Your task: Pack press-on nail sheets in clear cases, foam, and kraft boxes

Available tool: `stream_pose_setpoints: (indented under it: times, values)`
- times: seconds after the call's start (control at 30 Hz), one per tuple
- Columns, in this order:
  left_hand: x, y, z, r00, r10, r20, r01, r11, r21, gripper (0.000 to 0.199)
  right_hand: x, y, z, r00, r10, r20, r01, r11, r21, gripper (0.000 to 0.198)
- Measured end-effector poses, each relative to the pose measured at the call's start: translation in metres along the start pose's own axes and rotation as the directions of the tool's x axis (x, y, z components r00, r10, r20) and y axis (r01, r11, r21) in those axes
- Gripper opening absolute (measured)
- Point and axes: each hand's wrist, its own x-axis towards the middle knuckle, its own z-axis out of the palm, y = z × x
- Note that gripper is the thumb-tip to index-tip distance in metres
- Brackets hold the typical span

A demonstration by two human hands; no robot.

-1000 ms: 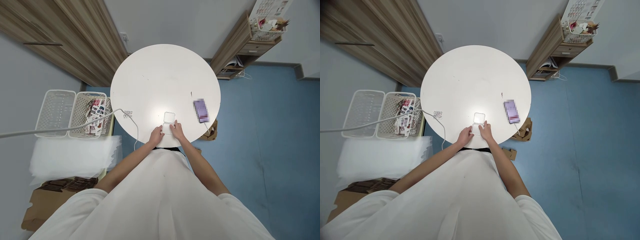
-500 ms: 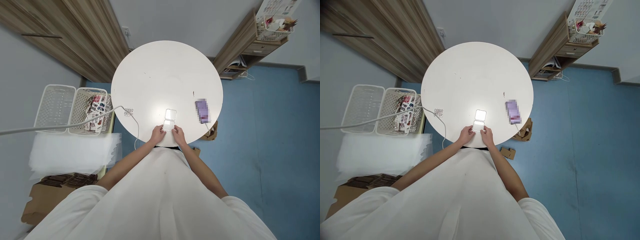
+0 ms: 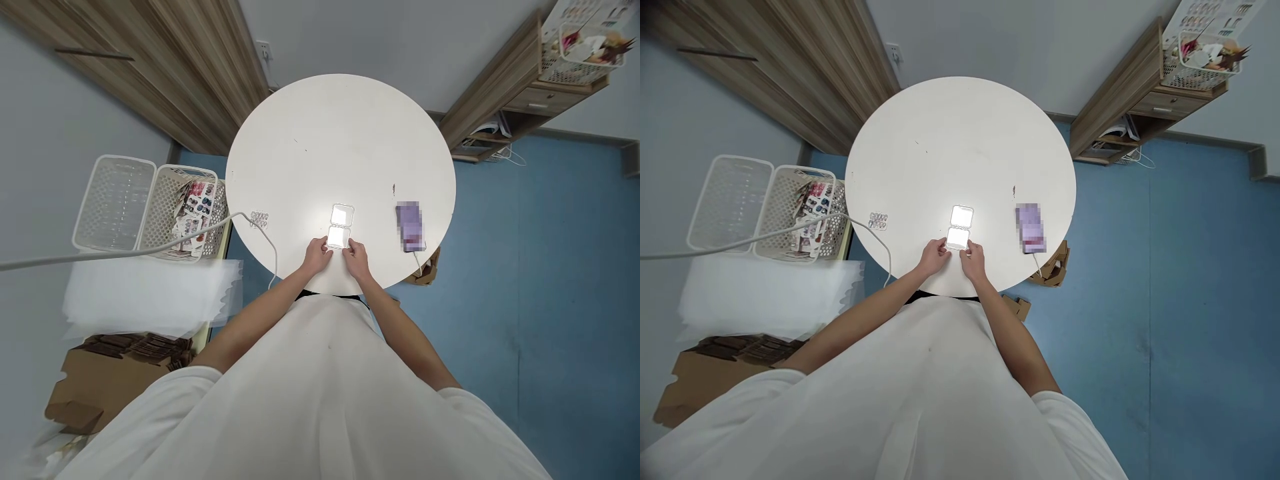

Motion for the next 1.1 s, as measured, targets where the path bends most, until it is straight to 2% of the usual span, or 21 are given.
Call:
stream_pose_setpoints:
  times: [0.13, 0.43, 0.57, 0.63, 0.7, 0.8, 0.87, 0.9, 1.0, 1.1]
  values:
    - [-0.002, -0.002, 0.000, 1.000, -0.018, 0.001, 0.018, 0.999, -0.035, 0.031, -0.001, 0.002, 0.000, 1.000, -0.009, 0.003, 0.009, 1.000, -0.009, 0.041]
    - [-0.003, -0.005, 0.003, 0.998, -0.041, 0.048, 0.044, 0.996, -0.077, 0.052, -0.001, 0.004, 0.005, 0.999, 0.000, -0.047, -0.001, 1.000, -0.031, 0.050]
    - [-0.012, -0.015, -0.005, 0.998, -0.005, 0.057, 0.008, 0.998, -0.066, 0.059, -0.013, 0.001, 0.004, 0.990, -0.045, -0.136, 0.033, 0.996, -0.085, 0.058]
    - [-0.017, -0.026, -0.021, 0.999, 0.033, 0.025, -0.032, 0.998, -0.056, 0.057, -0.020, -0.005, 0.008, 0.970, -0.132, -0.203, 0.104, 0.984, -0.144, 0.057]
    - [-0.021, -0.039, -0.045, 0.995, 0.074, -0.063, -0.077, 0.996, -0.039, 0.052, -0.024, -0.015, 0.017, 0.950, -0.248, -0.190, 0.207, 0.955, -0.212, 0.053]
    - [-0.022, -0.062, -0.094, 0.962, 0.089, -0.259, -0.086, 0.996, 0.023, 0.048, -0.018, -0.037, 0.043, 0.937, -0.348, 0.002, 0.335, 0.900, -0.280, 0.050]
    - [-0.018, -0.077, -0.126, 0.922, 0.061, -0.382, -0.043, 0.998, 0.055, 0.054, -0.007, -0.052, 0.065, 0.925, -0.351, 0.143, 0.379, 0.870, -0.314, 0.049]
    - [-0.015, -0.084, -0.141, 0.912, 0.045, -0.407, -0.020, 0.998, 0.067, 0.057, 0.000, -0.059, 0.077, 0.920, -0.343, 0.192, 0.390, 0.858, -0.334, 0.049]
    - [0.000, -0.101, -0.175, 0.947, 0.012, -0.322, 0.035, 0.990, 0.140, 0.064, 0.024, -0.075, 0.110, 0.912, -0.313, 0.267, 0.402, 0.817, -0.414, 0.052]
    - [0.018, -0.111, -0.195, 0.975, 0.062, -0.213, -0.010, 0.971, 0.238, 0.073, 0.047, -0.086, 0.139, 0.890, -0.320, 0.325, 0.446, 0.760, -0.473, 0.056]
